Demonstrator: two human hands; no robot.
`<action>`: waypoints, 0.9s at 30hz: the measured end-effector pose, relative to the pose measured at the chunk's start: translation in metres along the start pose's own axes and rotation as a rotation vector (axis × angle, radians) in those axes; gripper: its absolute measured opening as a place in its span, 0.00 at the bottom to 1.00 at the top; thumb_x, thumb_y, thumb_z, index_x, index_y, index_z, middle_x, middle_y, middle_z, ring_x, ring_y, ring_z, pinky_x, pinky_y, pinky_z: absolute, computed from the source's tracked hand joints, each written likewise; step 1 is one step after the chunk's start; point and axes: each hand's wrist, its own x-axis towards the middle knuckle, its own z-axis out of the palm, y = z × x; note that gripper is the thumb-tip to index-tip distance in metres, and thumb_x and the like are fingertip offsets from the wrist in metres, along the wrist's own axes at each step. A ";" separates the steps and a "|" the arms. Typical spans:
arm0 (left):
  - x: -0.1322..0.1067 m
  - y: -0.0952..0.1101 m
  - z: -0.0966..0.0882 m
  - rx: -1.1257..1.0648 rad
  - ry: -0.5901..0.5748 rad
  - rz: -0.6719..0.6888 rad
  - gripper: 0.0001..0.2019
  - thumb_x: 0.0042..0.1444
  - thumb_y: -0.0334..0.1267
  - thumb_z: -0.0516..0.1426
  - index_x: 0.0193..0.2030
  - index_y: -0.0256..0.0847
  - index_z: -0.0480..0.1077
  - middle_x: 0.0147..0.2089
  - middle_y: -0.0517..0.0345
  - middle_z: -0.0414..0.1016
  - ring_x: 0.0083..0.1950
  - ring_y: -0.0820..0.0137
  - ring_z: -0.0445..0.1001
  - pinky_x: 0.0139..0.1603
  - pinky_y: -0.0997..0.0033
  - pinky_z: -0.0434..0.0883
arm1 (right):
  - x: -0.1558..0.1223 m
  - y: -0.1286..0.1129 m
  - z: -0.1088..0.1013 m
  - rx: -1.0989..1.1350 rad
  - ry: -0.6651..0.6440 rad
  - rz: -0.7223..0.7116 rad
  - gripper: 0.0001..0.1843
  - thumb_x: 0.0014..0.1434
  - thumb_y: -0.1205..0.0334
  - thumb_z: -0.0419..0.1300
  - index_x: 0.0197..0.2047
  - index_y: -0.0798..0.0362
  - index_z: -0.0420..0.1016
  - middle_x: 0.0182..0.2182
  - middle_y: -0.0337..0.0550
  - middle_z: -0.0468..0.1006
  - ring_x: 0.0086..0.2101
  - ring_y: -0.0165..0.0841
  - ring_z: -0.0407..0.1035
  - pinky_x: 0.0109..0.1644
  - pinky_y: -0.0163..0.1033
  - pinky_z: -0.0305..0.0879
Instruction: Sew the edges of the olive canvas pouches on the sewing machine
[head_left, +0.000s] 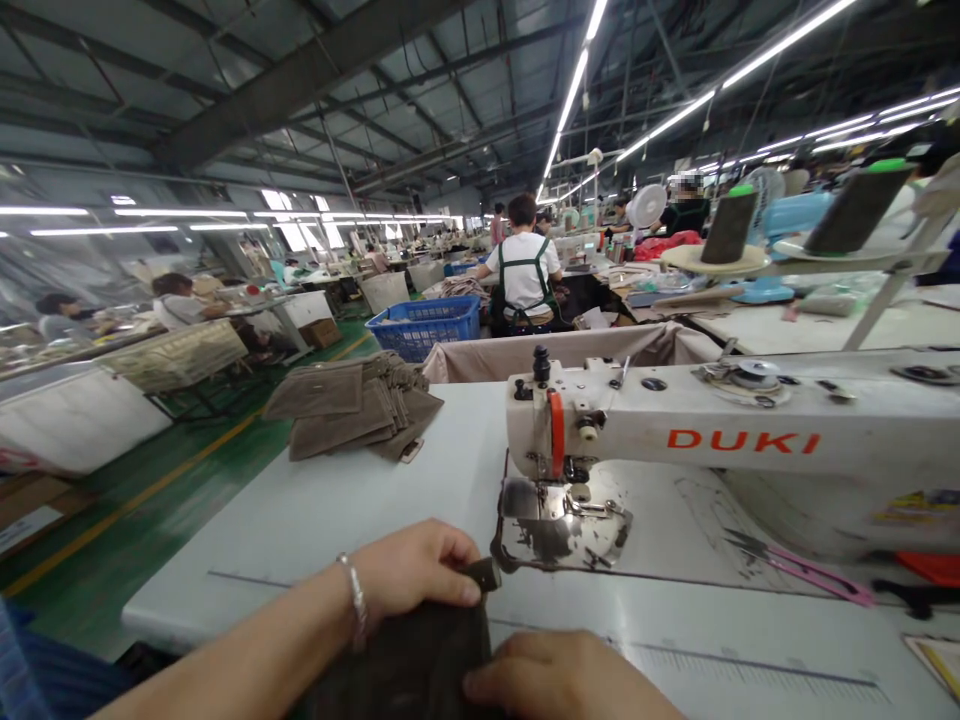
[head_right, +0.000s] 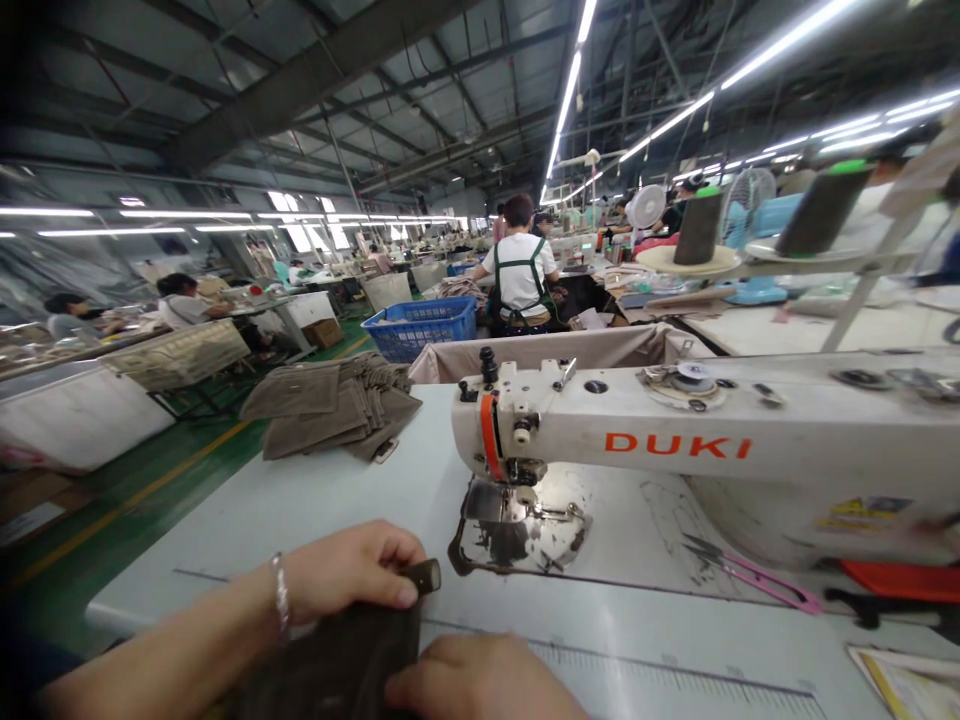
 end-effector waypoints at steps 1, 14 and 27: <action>0.018 -0.001 -0.004 0.067 0.033 0.015 0.13 0.43 0.45 0.63 0.30 0.36 0.76 0.26 0.60 0.74 0.26 0.70 0.68 0.27 0.73 0.63 | 0.005 0.008 0.004 -0.163 0.006 0.027 0.14 0.58 0.66 0.63 0.49 0.50 0.75 0.34 0.39 0.79 0.32 0.32 0.73 0.35 0.31 0.65; 0.140 0.013 0.016 0.643 0.525 0.311 0.08 0.61 0.35 0.57 0.45 0.36 0.73 0.48 0.48 0.75 0.52 0.58 0.72 0.55 0.54 0.68 | 0.005 0.082 -0.026 -0.632 0.106 0.202 0.05 0.58 0.73 0.59 0.34 0.55 0.73 0.35 0.46 0.74 0.38 0.39 0.68 0.41 0.41 0.67; 0.084 -0.014 0.040 0.768 0.403 0.666 0.21 0.62 0.24 0.52 0.61 0.42 0.63 0.60 0.55 0.70 0.61 0.66 0.66 0.64 0.59 0.65 | -0.012 0.084 0.001 -0.567 0.362 0.038 0.08 0.58 0.72 0.58 0.41 0.57 0.75 0.40 0.47 0.77 0.45 0.37 0.68 0.52 0.43 0.64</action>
